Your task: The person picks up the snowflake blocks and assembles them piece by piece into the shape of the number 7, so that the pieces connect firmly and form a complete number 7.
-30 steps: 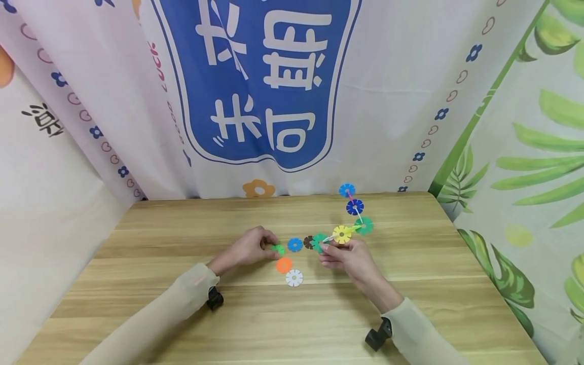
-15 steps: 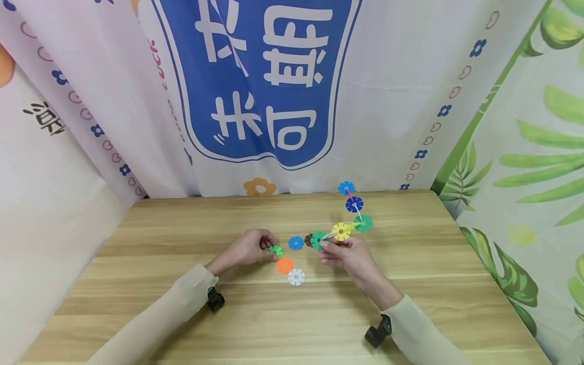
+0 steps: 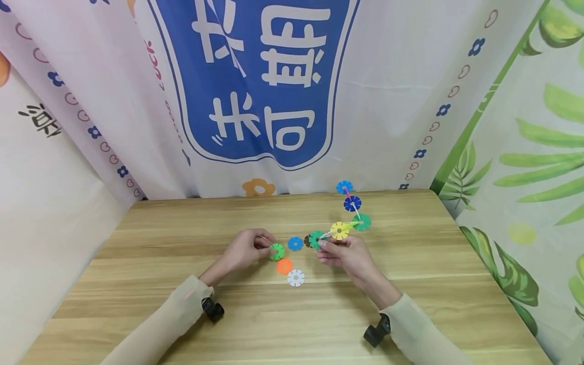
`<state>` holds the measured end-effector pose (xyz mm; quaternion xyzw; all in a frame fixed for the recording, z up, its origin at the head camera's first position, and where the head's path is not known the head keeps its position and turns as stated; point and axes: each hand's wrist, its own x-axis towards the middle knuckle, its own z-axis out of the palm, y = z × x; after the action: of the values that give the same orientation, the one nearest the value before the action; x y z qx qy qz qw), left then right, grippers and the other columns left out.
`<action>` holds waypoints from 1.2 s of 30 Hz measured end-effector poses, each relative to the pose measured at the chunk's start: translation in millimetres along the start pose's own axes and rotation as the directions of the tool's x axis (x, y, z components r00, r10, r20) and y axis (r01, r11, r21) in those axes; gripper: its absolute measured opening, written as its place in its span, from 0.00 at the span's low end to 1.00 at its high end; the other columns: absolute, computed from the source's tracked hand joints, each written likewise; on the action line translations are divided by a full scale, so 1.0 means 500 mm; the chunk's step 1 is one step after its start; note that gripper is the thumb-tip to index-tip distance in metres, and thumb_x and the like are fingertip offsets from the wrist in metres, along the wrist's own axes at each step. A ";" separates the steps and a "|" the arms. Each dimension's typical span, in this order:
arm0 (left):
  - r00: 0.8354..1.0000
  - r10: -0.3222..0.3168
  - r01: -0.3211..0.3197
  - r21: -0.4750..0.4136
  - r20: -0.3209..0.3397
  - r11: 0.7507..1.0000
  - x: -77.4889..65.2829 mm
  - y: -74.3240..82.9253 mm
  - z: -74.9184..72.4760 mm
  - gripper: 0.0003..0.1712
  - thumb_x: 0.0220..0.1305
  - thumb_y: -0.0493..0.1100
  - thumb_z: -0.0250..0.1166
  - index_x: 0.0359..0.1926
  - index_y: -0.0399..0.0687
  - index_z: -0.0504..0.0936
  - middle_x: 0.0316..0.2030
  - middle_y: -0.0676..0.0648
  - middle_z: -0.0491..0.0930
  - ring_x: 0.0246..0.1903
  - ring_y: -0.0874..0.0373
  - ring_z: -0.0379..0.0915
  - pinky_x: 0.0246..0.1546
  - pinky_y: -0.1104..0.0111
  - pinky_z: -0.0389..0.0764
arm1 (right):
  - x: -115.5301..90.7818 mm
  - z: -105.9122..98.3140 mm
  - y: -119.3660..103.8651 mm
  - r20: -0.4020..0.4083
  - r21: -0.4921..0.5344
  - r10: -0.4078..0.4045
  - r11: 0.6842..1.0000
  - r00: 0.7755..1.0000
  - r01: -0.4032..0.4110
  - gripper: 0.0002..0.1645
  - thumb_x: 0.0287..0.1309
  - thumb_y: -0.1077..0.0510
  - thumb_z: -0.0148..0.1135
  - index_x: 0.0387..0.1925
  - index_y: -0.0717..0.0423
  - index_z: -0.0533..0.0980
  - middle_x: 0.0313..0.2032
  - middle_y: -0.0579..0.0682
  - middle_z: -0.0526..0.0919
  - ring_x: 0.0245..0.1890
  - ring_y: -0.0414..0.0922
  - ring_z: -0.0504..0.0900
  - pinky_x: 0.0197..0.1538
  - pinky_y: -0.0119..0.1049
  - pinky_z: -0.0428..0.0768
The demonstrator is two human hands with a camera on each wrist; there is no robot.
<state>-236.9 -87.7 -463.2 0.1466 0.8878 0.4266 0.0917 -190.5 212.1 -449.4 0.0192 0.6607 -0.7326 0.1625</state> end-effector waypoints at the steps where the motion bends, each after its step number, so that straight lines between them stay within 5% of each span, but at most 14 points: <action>1: 1.000 0.000 0.000 -0.008 -0.012 1.000 -0.005 0.005 0.000 0.07 0.65 0.39 0.75 0.44 0.47 0.89 0.36 0.52 0.91 0.36 0.62 0.87 0.40 0.70 0.88 | 0.000 0.001 -0.001 0.000 -0.003 0.001 1.000 1.000 -0.001 0.13 0.71 0.60 0.66 0.50 0.66 0.78 0.39 0.54 0.91 0.42 0.47 0.93 0.54 0.40 0.91; 9: 0.993 0.077 -0.083 -0.060 -0.093 0.995 -0.043 0.046 0.010 0.06 0.67 0.40 0.74 0.43 0.48 0.93 0.39 0.48 0.93 0.35 0.62 0.87 0.34 0.72 0.87 | 0.000 0.010 0.002 0.018 0.017 0.001 1.000 1.000 -0.001 0.12 0.70 0.61 0.67 0.49 0.65 0.80 0.37 0.52 0.91 0.41 0.46 0.92 0.52 0.38 0.91; 18: 0.985 0.129 -0.156 -0.280 -0.113 0.947 -0.071 0.068 0.038 0.08 0.67 0.34 0.72 0.45 0.37 0.90 0.36 0.39 0.92 0.33 0.44 0.91 0.35 0.56 0.93 | -0.005 0.026 0.009 0.071 0.010 0.004 1.000 0.997 -0.005 0.14 0.69 0.61 0.68 0.50 0.67 0.80 0.41 0.57 0.92 0.42 0.47 0.93 0.52 0.40 0.91; 27: 0.974 0.140 -0.178 -0.215 -0.181 0.960 -0.086 0.073 0.058 0.04 0.64 0.35 0.75 0.40 0.44 0.90 0.35 0.44 0.92 0.31 0.62 0.89 0.34 0.74 0.90 | -0.003 0.032 0.013 0.107 -0.006 -0.004 1.000 0.994 0.005 0.12 0.69 0.61 0.68 0.48 0.66 0.80 0.40 0.56 0.92 0.42 0.47 0.93 0.51 0.38 0.92; 36: 0.956 0.176 -0.214 -0.152 -0.233 0.965 -0.092 0.077 0.070 0.03 0.63 0.35 0.76 0.33 0.47 0.90 0.33 0.47 0.92 0.32 0.64 0.89 0.35 0.77 0.88 | -0.005 0.045 0.009 0.122 -0.001 -0.020 1.000 0.992 0.020 0.10 0.69 0.60 0.69 0.44 0.64 0.81 0.38 0.56 0.92 0.39 0.46 0.93 0.50 0.40 0.92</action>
<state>-176.7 -55.1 -453.0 0.1775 0.8324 0.5237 -0.0360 -182.7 190.4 -450.4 -0.0324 0.6506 -0.7332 0.1952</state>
